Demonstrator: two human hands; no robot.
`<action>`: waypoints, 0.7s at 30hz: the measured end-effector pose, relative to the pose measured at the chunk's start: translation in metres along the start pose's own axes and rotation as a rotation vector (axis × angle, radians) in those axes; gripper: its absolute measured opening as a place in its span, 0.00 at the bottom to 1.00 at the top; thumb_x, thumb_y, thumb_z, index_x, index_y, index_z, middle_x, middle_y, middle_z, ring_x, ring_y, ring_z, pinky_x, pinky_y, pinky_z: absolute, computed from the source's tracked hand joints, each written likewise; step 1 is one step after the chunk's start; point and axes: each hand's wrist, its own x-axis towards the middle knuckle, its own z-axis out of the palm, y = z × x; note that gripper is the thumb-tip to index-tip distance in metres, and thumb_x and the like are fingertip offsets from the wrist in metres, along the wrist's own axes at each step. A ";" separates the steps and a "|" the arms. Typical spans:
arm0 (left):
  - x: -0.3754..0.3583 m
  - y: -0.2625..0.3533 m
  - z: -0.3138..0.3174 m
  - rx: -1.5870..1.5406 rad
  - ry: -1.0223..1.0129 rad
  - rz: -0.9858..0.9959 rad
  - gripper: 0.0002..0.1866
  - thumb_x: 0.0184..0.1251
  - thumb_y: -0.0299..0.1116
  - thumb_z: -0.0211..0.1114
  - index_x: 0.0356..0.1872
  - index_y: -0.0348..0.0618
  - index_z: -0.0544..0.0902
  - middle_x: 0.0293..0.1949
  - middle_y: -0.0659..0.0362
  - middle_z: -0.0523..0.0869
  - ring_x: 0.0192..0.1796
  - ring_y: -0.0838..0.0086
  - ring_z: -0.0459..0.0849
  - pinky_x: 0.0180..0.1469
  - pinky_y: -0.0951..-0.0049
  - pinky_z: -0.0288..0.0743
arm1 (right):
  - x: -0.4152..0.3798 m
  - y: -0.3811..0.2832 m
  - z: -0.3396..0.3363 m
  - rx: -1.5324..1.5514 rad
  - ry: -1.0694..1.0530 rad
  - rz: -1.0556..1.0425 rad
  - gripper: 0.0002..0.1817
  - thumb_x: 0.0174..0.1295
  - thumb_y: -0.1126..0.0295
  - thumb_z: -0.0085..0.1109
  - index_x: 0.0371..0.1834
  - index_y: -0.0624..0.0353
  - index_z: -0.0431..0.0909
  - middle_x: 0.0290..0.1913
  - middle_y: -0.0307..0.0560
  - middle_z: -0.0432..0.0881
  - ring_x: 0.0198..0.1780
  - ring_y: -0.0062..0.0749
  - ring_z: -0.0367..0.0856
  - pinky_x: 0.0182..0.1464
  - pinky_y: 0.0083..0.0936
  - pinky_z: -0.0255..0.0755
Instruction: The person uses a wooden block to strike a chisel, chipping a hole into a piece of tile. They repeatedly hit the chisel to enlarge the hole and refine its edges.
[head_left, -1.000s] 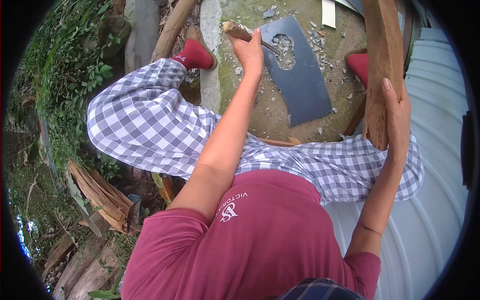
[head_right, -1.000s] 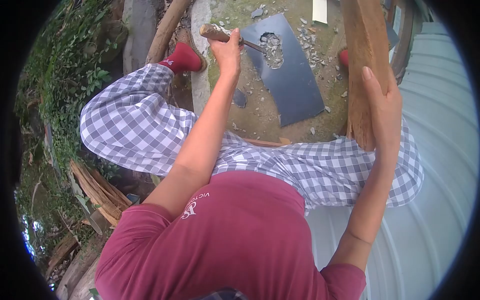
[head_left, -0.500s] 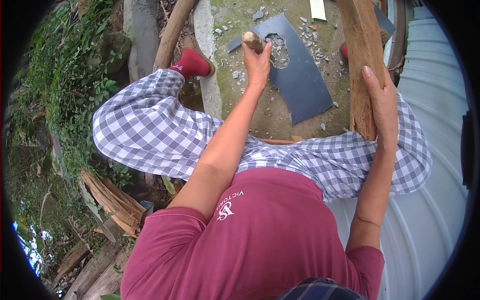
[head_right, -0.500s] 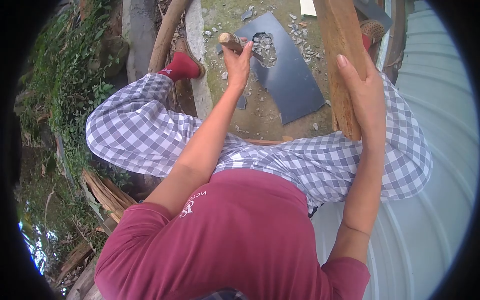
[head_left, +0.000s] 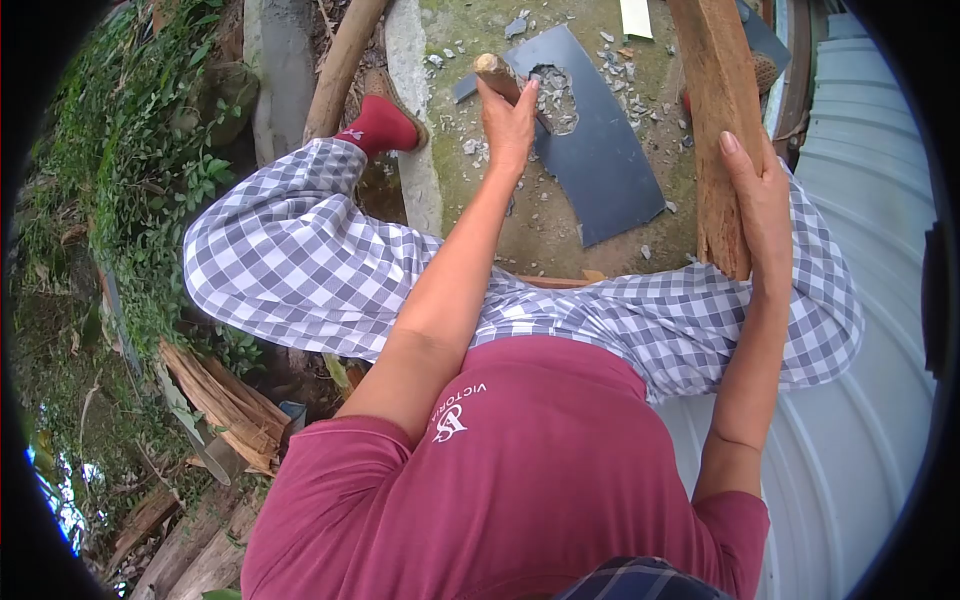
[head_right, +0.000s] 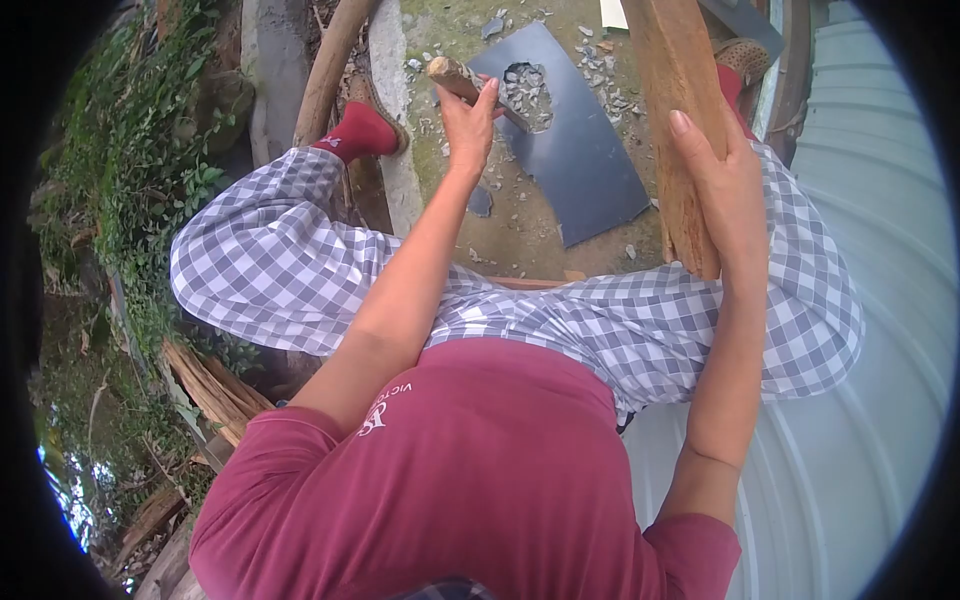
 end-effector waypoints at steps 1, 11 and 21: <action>0.000 -0.005 0.001 0.033 -0.015 0.046 0.24 0.60 0.31 0.66 0.52 0.39 0.63 0.41 0.53 0.79 0.37 0.72 0.81 0.32 0.72 0.80 | 0.000 0.000 0.000 0.005 -0.003 -0.003 0.35 0.60 0.48 0.57 0.62 0.63 0.68 0.49 0.51 0.79 0.49 0.31 0.77 0.51 0.27 0.69; 0.001 -0.001 -0.002 -0.138 -0.047 0.041 0.18 0.65 0.31 0.62 0.48 0.41 0.64 0.43 0.56 0.77 0.40 0.72 0.82 0.36 0.74 0.83 | -0.001 -0.001 0.002 0.020 -0.020 0.002 0.35 0.60 0.48 0.58 0.62 0.63 0.69 0.48 0.51 0.79 0.49 0.30 0.77 0.51 0.26 0.69; -0.006 -0.013 0.007 0.004 -0.065 0.106 0.19 0.63 0.31 0.64 0.50 0.41 0.65 0.41 0.58 0.78 0.40 0.74 0.81 0.38 0.74 0.83 | 0.001 0.001 0.002 0.017 -0.034 -0.001 0.35 0.59 0.48 0.58 0.62 0.64 0.69 0.48 0.51 0.80 0.49 0.31 0.78 0.52 0.27 0.69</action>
